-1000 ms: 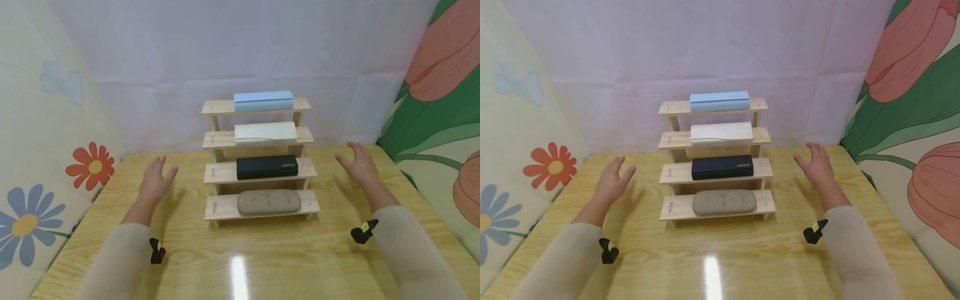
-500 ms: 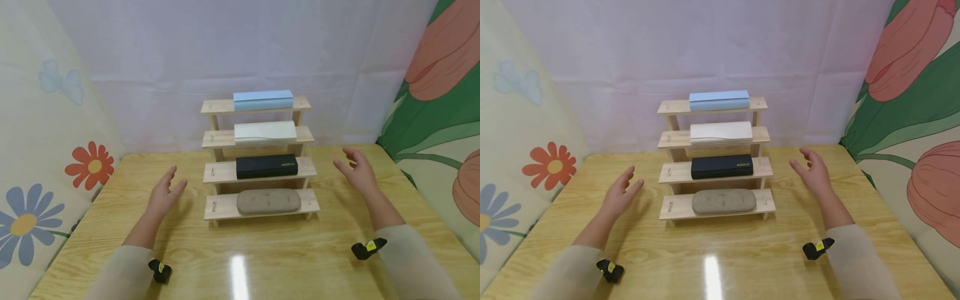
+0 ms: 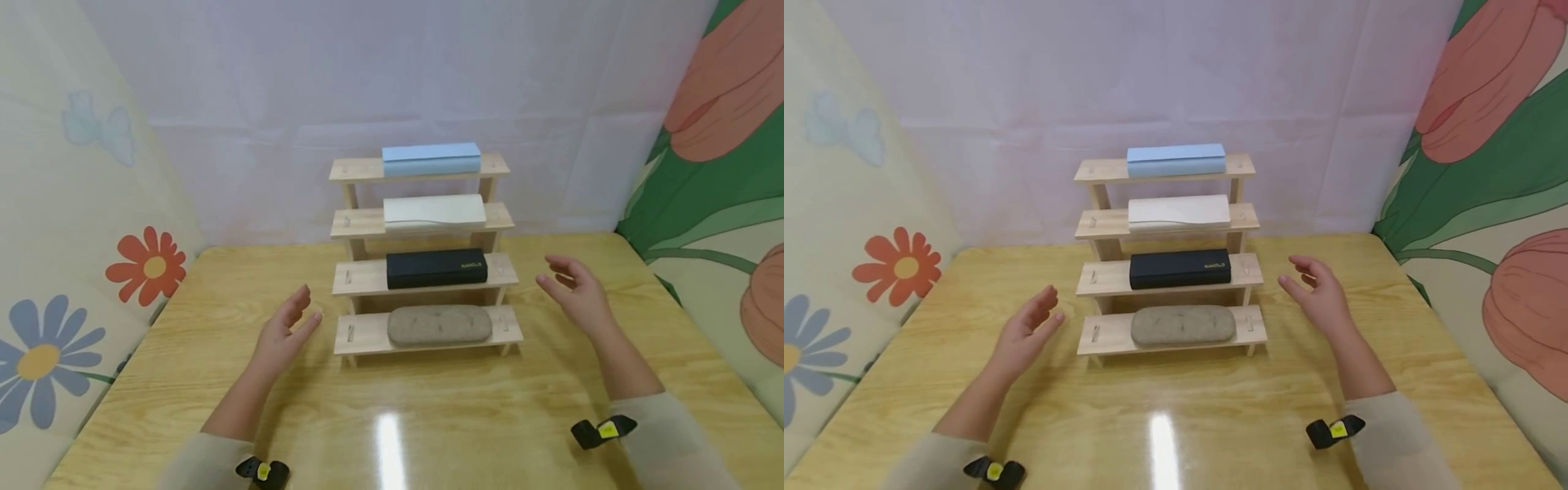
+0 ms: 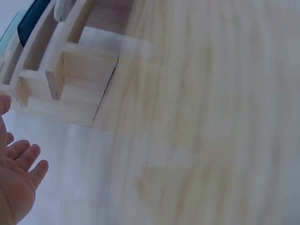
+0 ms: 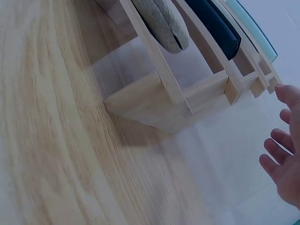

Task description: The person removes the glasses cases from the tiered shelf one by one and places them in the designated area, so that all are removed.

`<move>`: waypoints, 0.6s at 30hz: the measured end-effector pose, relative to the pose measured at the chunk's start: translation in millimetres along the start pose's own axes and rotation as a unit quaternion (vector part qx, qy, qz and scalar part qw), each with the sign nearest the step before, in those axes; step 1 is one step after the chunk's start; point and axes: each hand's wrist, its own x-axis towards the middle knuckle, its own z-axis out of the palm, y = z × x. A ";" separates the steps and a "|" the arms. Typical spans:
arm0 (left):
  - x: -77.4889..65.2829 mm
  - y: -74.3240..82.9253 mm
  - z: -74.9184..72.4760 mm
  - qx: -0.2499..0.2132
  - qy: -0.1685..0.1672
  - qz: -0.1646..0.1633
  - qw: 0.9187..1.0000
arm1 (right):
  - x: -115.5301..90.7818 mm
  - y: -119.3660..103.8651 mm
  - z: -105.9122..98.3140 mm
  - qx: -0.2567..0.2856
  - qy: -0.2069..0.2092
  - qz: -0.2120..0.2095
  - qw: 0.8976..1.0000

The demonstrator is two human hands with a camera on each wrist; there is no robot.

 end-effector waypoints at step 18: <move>-24.5 0.0 30.6 -0.072 -0.040 -0.052 0.995 | -29.1 -2.0 26.4 0.061 -0.005 -0.041 0.997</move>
